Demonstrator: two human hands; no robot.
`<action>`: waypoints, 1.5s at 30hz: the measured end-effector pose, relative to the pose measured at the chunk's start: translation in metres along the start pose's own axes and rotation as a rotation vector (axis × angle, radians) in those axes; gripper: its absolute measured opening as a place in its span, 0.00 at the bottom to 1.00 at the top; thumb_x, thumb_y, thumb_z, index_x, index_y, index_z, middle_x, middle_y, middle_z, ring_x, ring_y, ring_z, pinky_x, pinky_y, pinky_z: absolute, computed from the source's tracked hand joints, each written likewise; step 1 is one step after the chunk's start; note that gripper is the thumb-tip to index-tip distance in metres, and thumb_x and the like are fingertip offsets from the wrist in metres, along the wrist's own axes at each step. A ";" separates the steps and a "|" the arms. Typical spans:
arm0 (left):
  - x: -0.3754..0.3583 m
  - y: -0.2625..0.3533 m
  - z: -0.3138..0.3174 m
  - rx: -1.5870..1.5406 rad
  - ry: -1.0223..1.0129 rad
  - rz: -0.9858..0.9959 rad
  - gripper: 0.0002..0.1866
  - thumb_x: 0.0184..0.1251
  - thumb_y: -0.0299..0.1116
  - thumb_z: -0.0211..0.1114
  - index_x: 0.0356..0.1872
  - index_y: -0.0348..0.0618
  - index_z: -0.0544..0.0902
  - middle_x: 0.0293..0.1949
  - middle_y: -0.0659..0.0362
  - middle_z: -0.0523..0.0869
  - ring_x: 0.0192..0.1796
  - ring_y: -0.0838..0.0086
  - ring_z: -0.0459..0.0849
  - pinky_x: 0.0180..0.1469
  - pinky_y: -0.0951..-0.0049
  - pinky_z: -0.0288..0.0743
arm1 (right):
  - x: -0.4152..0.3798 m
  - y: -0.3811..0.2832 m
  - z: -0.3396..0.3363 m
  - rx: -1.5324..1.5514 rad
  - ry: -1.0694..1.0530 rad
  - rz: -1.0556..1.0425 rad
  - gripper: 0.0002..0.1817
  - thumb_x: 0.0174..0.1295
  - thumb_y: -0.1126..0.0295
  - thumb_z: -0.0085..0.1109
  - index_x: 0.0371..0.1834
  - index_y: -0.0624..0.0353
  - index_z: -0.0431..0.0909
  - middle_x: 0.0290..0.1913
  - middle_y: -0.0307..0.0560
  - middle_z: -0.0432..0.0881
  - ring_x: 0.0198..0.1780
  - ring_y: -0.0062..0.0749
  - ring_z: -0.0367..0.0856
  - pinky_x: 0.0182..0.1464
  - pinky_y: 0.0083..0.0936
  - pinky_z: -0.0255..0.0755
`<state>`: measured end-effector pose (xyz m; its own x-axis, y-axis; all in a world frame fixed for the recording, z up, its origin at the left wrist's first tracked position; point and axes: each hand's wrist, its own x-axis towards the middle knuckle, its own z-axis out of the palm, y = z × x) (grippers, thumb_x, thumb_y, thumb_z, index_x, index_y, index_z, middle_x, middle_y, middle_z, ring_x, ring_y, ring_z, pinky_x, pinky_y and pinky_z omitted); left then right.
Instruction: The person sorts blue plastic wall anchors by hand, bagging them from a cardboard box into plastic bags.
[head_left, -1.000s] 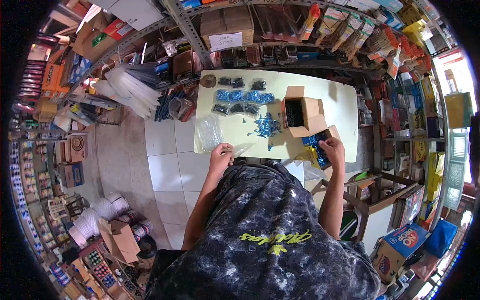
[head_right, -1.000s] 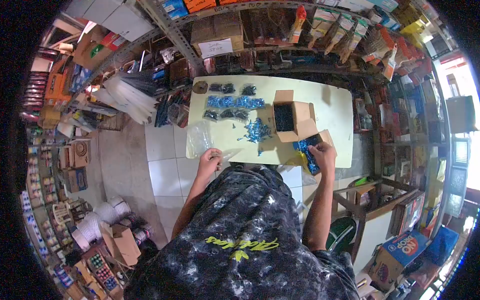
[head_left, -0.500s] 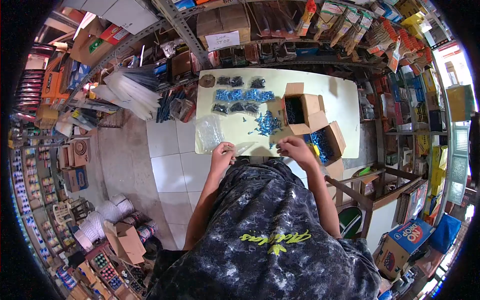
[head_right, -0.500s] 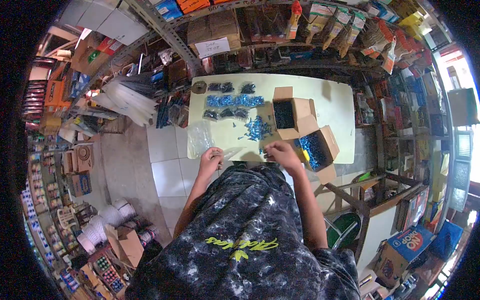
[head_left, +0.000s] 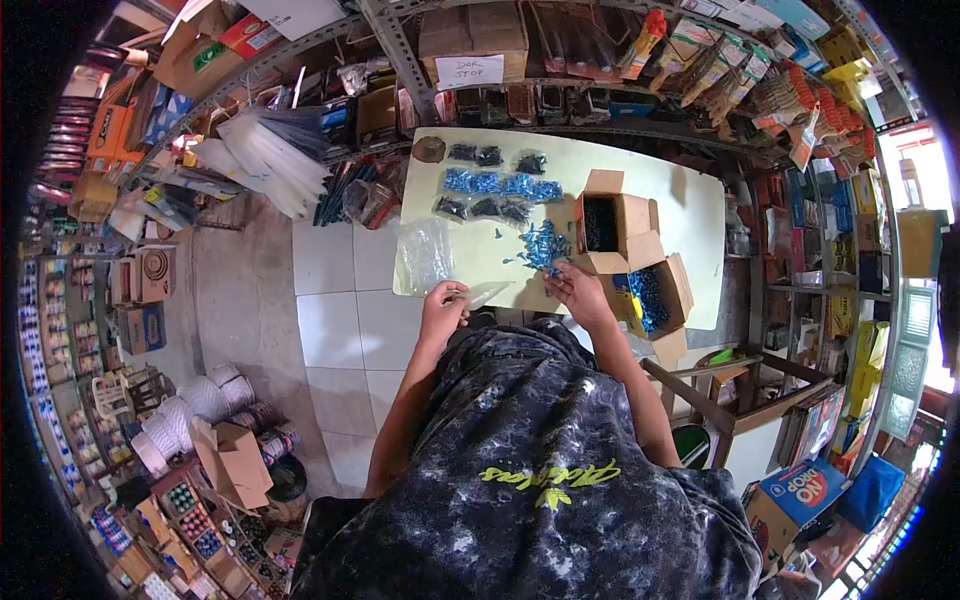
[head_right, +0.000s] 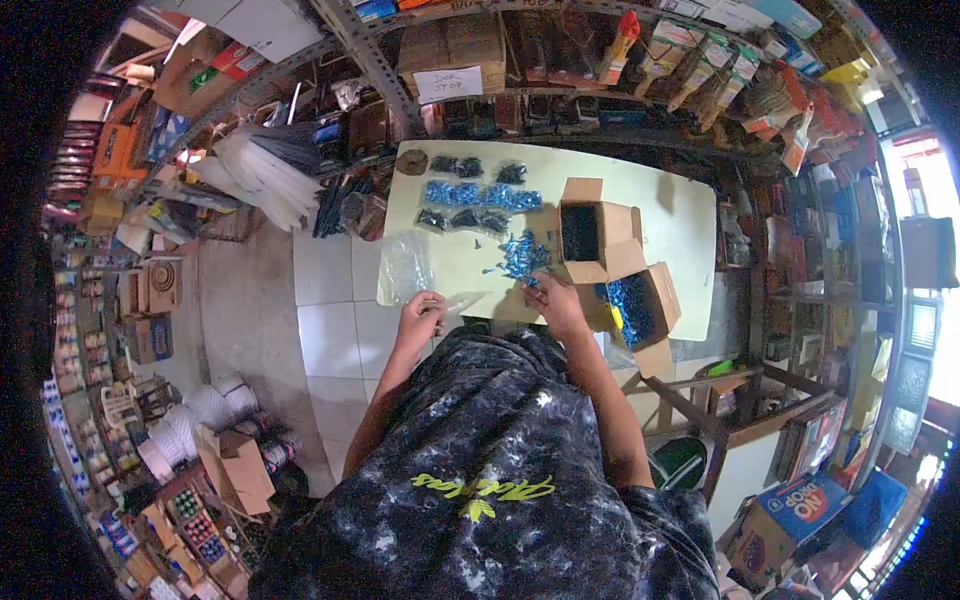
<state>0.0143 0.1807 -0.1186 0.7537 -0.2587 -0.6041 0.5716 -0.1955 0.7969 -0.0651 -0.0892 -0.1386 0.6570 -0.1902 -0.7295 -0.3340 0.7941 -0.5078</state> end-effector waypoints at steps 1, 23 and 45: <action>0.000 -0.002 -0.001 -0.001 0.005 0.008 0.09 0.63 0.22 0.59 0.44 0.40 0.79 0.34 0.60 0.80 0.26 0.81 0.79 0.24 0.80 0.74 | 0.001 -0.001 -0.001 0.002 -0.018 0.001 0.16 0.71 0.73 0.48 0.57 0.70 0.71 0.43 0.51 0.78 0.44 0.36 0.83 0.51 0.32 0.80; 0.017 0.028 0.041 0.394 0.178 0.286 0.08 0.58 0.21 0.62 0.39 0.36 0.77 0.29 0.57 0.78 0.24 0.72 0.83 0.22 0.72 0.82 | -0.053 -0.027 0.082 -0.576 -0.483 -0.044 0.18 0.70 0.77 0.48 0.61 0.72 0.73 0.52 0.52 0.81 0.54 0.33 0.82 0.59 0.25 0.76; 0.019 0.032 0.058 0.025 -0.023 0.110 0.05 0.63 0.18 0.59 0.40 0.34 0.77 0.33 0.58 0.74 0.27 0.71 0.84 0.29 0.71 0.86 | -0.055 -0.031 0.065 -0.656 -0.371 -0.253 0.22 0.66 0.80 0.46 0.65 0.69 0.69 0.58 0.57 0.80 0.58 0.38 0.81 0.56 0.27 0.76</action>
<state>0.0278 0.1144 -0.1043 0.8040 -0.3012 -0.5127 0.4770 -0.1881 0.8585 -0.0470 -0.0652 -0.0528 0.9098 -0.0228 -0.4144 -0.3988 0.2286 -0.8881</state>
